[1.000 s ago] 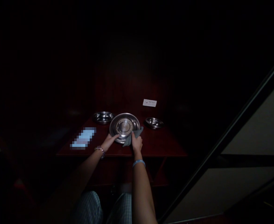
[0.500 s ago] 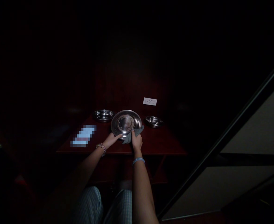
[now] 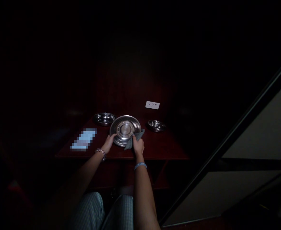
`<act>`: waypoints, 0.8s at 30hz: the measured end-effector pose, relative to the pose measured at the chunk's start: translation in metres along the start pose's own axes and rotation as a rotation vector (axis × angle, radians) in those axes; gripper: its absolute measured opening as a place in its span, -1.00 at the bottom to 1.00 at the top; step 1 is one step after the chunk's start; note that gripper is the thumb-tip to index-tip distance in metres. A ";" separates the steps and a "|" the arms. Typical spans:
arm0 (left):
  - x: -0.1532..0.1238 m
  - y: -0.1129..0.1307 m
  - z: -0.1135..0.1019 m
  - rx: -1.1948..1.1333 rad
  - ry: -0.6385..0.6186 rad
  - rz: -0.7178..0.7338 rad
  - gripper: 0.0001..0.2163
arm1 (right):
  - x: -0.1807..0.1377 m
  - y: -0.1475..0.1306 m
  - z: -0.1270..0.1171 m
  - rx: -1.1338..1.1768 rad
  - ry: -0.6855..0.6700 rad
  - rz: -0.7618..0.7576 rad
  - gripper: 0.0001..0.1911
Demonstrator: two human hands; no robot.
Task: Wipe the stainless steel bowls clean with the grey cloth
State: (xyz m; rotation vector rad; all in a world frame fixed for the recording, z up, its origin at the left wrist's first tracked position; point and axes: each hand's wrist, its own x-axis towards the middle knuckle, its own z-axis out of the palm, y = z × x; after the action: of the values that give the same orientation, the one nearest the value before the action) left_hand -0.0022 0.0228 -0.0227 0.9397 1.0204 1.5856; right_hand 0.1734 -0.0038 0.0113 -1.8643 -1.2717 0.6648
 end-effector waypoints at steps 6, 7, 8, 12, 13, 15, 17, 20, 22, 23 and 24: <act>-0.006 0.003 0.004 0.021 -0.023 0.056 -0.60 | 0.002 0.002 0.001 0.008 0.013 0.006 -0.43; -0.007 0.003 0.004 0.032 -0.030 0.084 -0.55 | 0.003 0.003 0.001 0.015 0.021 0.011 -0.42; -0.007 0.003 0.005 0.042 -0.043 0.110 -0.50 | 0.003 0.003 0.001 0.024 0.030 0.015 -0.42; -0.009 0.001 0.007 0.071 -0.156 0.169 -0.36 | 0.005 0.005 0.002 0.080 0.064 0.026 -0.41; -0.009 0.001 0.008 0.078 -0.187 0.168 -0.34 | 0.005 0.005 0.002 0.090 0.069 0.033 -0.40; -0.009 -0.001 0.008 0.100 -0.230 0.169 -0.29 | 0.004 0.004 0.001 0.094 0.069 0.053 -0.39; -0.007 -0.003 0.008 0.129 -0.243 0.192 -0.22 | 0.002 0.003 0.001 0.081 0.063 0.059 -0.39; -0.005 -0.006 0.004 0.170 -0.212 0.243 -0.14 | -0.001 0.001 -0.001 0.054 0.054 0.041 -0.40; -0.003 -0.009 0.002 0.186 -0.190 0.265 -0.14 | -0.002 0.000 -0.001 0.043 0.052 0.035 -0.39; -0.002 -0.009 0.001 0.191 -0.185 0.270 -0.15 | -0.002 0.000 -0.001 0.039 0.050 0.034 -0.39; -0.002 -0.010 0.001 0.196 -0.184 0.269 -0.16 | -0.001 0.000 -0.001 0.036 0.046 0.033 -0.40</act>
State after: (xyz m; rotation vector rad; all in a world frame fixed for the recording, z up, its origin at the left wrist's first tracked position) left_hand 0.0021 0.0227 -0.0321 1.3788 0.9623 1.5993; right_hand 0.1734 -0.0052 0.0116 -1.8640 -1.1944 0.6540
